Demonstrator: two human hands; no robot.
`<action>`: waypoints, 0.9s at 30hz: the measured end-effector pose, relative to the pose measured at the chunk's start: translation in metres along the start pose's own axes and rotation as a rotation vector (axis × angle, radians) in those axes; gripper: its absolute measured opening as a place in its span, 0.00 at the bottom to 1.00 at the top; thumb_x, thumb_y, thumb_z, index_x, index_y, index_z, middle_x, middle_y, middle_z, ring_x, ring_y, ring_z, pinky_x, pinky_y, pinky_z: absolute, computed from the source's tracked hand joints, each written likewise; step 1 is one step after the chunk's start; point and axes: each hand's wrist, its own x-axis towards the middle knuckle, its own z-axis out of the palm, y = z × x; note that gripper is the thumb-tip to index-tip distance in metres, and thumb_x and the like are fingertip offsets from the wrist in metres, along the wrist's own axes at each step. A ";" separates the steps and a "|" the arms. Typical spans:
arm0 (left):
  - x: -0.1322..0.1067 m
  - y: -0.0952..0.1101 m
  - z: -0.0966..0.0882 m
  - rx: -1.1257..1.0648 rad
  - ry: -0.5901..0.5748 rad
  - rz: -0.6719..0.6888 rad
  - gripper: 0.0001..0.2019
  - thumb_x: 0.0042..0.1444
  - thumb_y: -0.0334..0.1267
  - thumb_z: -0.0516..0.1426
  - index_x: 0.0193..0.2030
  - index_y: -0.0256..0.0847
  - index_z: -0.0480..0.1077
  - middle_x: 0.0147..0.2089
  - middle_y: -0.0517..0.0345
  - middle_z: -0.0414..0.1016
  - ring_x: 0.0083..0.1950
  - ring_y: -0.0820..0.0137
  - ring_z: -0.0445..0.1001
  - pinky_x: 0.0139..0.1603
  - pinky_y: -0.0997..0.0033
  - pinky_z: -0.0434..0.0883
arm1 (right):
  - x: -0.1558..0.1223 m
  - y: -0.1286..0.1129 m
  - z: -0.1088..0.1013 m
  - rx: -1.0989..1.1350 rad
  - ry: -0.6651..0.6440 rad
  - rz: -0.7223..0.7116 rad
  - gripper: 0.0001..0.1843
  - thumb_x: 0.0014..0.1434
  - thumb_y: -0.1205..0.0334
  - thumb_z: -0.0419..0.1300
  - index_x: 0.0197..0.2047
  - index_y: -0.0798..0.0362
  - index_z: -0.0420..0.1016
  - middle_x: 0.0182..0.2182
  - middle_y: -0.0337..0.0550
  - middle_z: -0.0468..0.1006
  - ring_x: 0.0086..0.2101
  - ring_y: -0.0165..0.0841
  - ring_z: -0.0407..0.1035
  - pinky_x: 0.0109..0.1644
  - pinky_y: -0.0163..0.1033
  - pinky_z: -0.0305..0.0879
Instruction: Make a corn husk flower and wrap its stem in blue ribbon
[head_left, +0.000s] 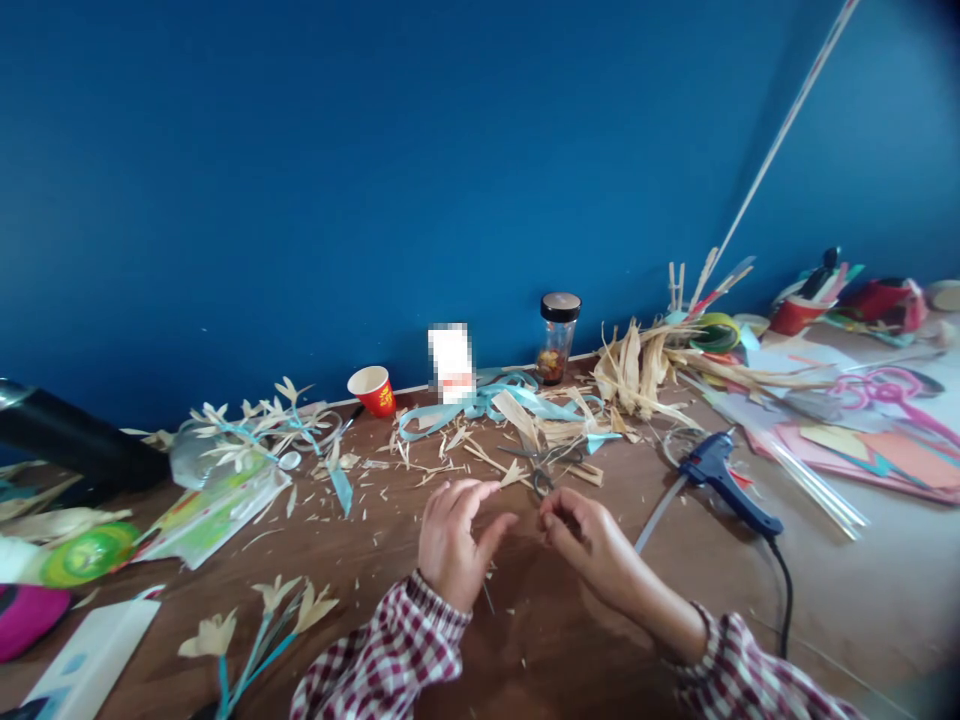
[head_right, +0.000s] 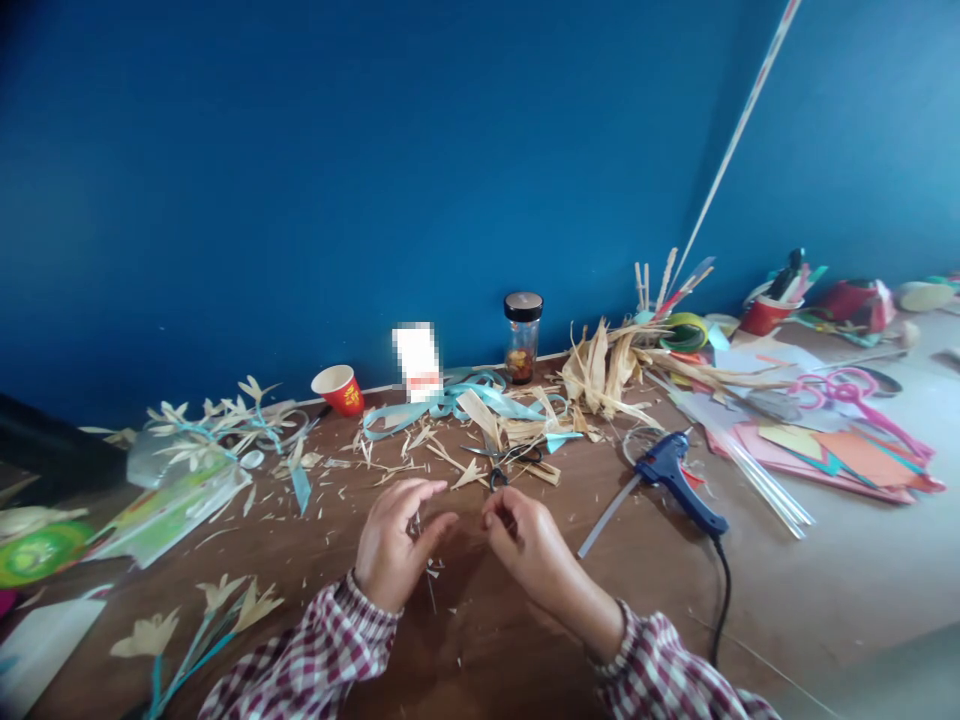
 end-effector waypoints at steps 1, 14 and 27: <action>0.005 -0.003 0.000 0.043 -0.020 -0.007 0.13 0.56 0.43 0.55 0.45 0.41 0.70 0.43 0.51 0.75 0.46 0.61 0.71 0.51 0.54 0.65 | 0.002 0.001 -0.007 -0.063 0.036 -0.022 0.07 0.61 0.63 0.49 0.32 0.53 0.65 0.24 0.37 0.68 0.24 0.29 0.61 0.28 0.33 0.56; 0.041 -0.007 0.029 0.304 -0.326 -0.089 0.08 0.54 0.37 0.55 0.28 0.44 0.75 0.33 0.54 0.76 0.39 0.62 0.73 0.47 0.57 0.61 | 0.022 0.011 -0.070 -0.896 0.119 -0.078 0.10 0.62 0.62 0.51 0.34 0.47 0.73 0.33 0.42 0.77 0.35 0.34 0.71 0.31 0.34 0.55; 0.021 0.008 0.000 -0.446 -0.113 -0.400 0.11 0.55 0.41 0.53 0.30 0.38 0.72 0.29 0.56 0.76 0.32 0.67 0.73 0.34 0.70 0.67 | 0.028 -0.013 -0.013 0.002 0.004 -0.057 0.11 0.58 0.61 0.54 0.43 0.55 0.71 0.33 0.43 0.78 0.33 0.33 0.72 0.37 0.35 0.65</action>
